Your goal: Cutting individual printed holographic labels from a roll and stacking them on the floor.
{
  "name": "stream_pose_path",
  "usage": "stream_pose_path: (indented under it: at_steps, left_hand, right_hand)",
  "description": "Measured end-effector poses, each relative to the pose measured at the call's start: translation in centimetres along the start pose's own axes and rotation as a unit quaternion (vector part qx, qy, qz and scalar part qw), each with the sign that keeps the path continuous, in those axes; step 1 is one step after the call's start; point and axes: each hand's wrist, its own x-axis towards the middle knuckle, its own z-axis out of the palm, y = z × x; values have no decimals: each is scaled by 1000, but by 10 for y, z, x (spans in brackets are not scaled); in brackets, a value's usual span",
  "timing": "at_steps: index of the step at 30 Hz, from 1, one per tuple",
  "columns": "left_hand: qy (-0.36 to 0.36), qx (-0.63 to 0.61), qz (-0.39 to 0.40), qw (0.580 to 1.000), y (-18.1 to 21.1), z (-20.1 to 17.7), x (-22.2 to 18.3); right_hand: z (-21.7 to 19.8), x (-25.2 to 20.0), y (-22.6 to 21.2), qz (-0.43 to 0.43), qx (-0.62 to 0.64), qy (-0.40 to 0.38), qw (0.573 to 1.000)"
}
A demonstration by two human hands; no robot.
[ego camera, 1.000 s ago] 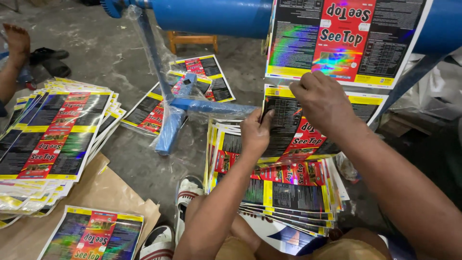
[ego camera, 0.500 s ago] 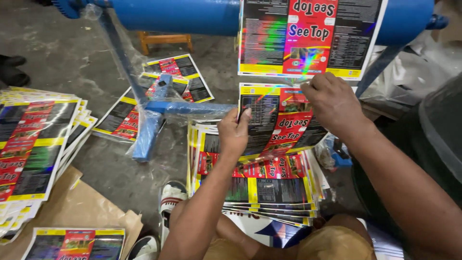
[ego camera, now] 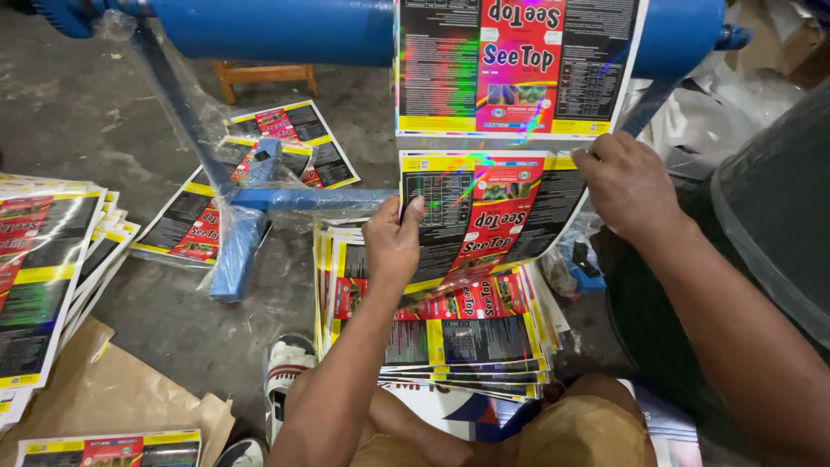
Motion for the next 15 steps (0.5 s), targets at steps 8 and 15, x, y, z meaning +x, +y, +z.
stream_pose_path:
  at_steps: [8,15]
  left_hand:
    - [-4,-14,5,1000,-1,0,4]
    - [-19,-44,-35,998,-8,-4,-4]
  right_hand:
    - [14,-21,27,41,-23,-8,999]
    - [12,-36,38,55,-23,-14,998]
